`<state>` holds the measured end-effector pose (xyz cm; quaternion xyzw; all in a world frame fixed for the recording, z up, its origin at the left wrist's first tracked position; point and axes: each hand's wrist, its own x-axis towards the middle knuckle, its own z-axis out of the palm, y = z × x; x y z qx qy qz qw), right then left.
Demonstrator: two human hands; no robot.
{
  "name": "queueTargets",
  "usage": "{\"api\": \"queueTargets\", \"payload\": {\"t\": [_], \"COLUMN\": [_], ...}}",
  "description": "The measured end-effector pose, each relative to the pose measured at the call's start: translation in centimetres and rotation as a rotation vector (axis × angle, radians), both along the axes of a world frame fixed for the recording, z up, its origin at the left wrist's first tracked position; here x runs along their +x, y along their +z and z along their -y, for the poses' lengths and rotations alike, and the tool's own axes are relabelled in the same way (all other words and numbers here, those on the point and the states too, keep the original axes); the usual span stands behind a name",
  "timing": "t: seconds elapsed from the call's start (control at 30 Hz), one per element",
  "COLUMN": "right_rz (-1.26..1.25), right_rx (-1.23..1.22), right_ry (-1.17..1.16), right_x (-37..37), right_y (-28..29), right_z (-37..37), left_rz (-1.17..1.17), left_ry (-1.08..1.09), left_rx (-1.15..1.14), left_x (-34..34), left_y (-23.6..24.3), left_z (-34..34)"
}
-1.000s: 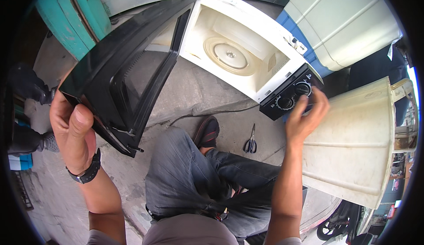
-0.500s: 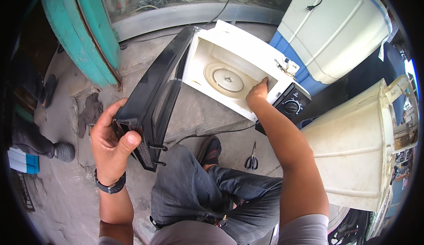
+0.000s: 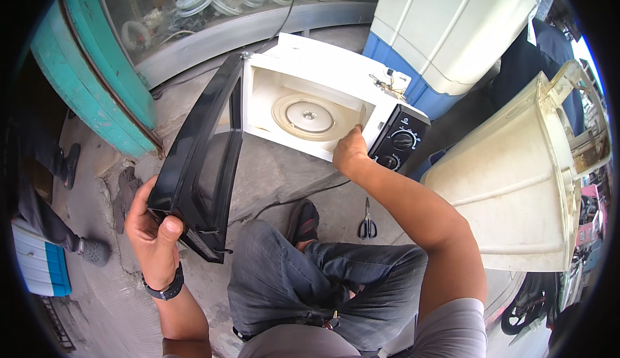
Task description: The person connects wires to a terminal block using their hands, then picks up a multimeter and sets it aside. They open and close the door of a microwave, use pliers to pull at the interior housing, and finally place a metal panel onto the side of the unit.
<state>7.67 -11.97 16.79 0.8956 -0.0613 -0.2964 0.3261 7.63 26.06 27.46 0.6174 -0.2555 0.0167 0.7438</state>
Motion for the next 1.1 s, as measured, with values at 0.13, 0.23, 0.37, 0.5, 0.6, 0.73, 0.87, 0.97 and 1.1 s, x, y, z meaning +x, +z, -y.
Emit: {"api": "queueTargets", "payload": {"t": [0.13,0.23,0.37,0.5,0.6,0.73,0.87,0.97,1.1], "right_rz": [0.334,0.997,1.062,1.021,0.976,0.884,0.866,0.860,0.789], "right_rx": [0.312,0.472,0.551,0.593,0.629,0.613,0.718,0.691,0.745], "right_ry": [-0.212,-0.211,-0.254,-0.207,-0.165,-0.173,-0.212,-0.153,-0.242], "right_x": [1.0,0.5,0.8,1.7,4.4,8.3,8.6,8.3,8.9], "right_y": [-1.1,-8.4,-9.7,-8.4,-8.7,-9.3,-8.7,-8.8,-8.1], "right_z": [0.0,3.3,-3.3,-7.0,-8.3,-9.8,-9.9,-8.9,-8.7], "left_rz": [-0.001,-0.038,0.024,0.010,0.010,-0.029,-0.011,0.001,-0.014], "left_ry": [0.019,-0.008,0.075,0.082,0.088,0.027,0.039,0.047,0.073], "left_rx": [0.049,0.033,0.109,0.103,0.102,0.074,0.086,0.089,0.096], "left_x": [0.6,0.7,1.1,1.1,0.8,0.2,-0.1,-0.7,-0.9], "left_y": [-1.1,-1.7,-2.7,-3.2,-4.8,-5.5,-6.2,-7.1,-9.5], "left_z": [-1.0,-0.3,-2.1,-2.9,-2.4,-1.4,-0.9,-0.2,-1.2]}}
